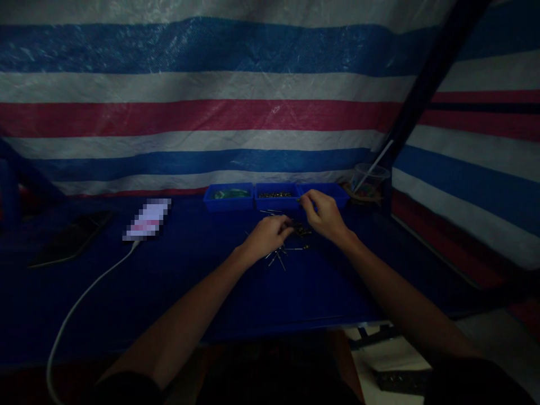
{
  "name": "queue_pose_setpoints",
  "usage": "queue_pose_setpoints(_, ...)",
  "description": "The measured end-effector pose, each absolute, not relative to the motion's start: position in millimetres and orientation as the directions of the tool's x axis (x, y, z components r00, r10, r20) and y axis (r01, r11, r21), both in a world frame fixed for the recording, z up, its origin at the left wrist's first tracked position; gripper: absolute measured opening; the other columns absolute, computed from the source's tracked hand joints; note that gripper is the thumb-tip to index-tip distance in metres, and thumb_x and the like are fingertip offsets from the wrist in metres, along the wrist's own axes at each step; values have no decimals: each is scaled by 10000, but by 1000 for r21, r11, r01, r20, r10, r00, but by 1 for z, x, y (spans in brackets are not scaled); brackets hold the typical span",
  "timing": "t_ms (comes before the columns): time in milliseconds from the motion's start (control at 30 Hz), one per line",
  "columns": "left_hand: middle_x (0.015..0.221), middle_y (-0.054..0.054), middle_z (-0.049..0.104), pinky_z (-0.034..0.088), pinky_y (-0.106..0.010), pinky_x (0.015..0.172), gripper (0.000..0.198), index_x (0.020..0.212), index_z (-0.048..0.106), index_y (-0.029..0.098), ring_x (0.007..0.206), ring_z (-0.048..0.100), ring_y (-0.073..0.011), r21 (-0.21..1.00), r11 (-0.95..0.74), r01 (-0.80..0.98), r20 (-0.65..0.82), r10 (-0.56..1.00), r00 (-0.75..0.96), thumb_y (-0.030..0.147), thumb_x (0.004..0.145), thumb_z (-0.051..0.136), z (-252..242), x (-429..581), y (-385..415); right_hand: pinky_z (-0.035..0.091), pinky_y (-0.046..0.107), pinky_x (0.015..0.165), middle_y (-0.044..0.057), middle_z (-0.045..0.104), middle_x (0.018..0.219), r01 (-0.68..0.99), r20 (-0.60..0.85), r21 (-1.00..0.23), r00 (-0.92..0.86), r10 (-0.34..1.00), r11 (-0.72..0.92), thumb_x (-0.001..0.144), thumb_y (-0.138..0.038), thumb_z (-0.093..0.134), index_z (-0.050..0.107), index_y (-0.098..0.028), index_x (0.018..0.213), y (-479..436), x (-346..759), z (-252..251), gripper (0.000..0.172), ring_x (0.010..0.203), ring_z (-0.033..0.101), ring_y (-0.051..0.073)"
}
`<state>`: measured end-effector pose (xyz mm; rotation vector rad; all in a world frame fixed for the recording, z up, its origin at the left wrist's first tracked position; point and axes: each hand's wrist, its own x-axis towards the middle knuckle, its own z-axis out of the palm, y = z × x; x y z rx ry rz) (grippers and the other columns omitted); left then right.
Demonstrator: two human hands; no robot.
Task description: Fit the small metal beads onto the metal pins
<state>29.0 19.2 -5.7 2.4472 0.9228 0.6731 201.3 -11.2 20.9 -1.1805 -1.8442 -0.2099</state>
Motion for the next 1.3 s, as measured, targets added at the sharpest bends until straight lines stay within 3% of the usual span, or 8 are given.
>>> queue_pose_setpoints(133,1036,-98,646,478,-347,822,255,1108,602,169,974,598,-242,192,-813,549,317,581,750,246,878,526,-8,40,9,434,321,671,17,522,745,786,927,-332,168,337,522,944,-329,331,472,-222,899,-18,206,41,183,675,550,159)
queue_pose_setpoints(233,1029,-96,637,493,-350,792,244,1101,606,190,961,599,-250,85,-819,568,279,566,775,273,890,514,-8,45,9,444,348,699,45,513,857,813,937,-351,307,169,465,961,-369,257,460,-210,1037,-14,210,63,268,728,567,171)
queue_pose_setpoints(367,1004,-92,635,498,-341,773,205,1061,607,186,947,596,-242,53,-828,558,253,552,795,246,888,514,-11,46,11,435,349,738,86,594,895,900,895,-288,131,427,327,947,-367,327,531,-176,1052,7,208,81,298,804,587,202)
queue_pose_setpoints(533,963,-83,660,480,-322,822,165,956,637,154,940,596,-217,163,-824,543,297,565,770,165,879,492,-15,41,19,430,338,702,102,680,865,937,521,-257,-71,850,235,892,-282,443,599,-165,1042,25,197,58,246,815,628,248)
queue_pose_setpoints(667,899,-62,693,479,-274,773,186,911,654,140,828,630,-165,433,-715,549,339,694,636,142,878,471,-12,31,34,430,306,755,90,682,960,869,517,-316,-179,837,382,898,-226,409,602,-169,1003,13,198,24,227,876,628,207)
queue_pose_setpoints(767,871,-58,706,479,-263,708,183,945,661,137,759,640,-155,508,-660,554,307,739,600,176,859,504,-9,21,40,424,298,752,75,679,940,851,467,-320,-241,851,417,891,-217,424,605,-179,954,1,202,11,195,863,621,192)
queue_pose_setpoints(1033,909,-59,705,457,-315,752,163,882,701,200,872,638,-210,230,-822,520,172,561,810,242,808,562,-4,16,22,417,299,736,60,666,910,837,439,-312,-294,849,451,895,-220,423,607,-182,915,-9,193,16,189,839,601,178)
queue_pose_setpoints(1300,858,-56,705,407,-387,818,223,840,703,212,884,620,-243,172,-818,549,136,571,809,399,811,586,11,22,-2,395,288,704,56,662,884,861,411,-306,-265,872,406,895,-225,429,607,-176,909,-7,201,15,185,796,589,165)
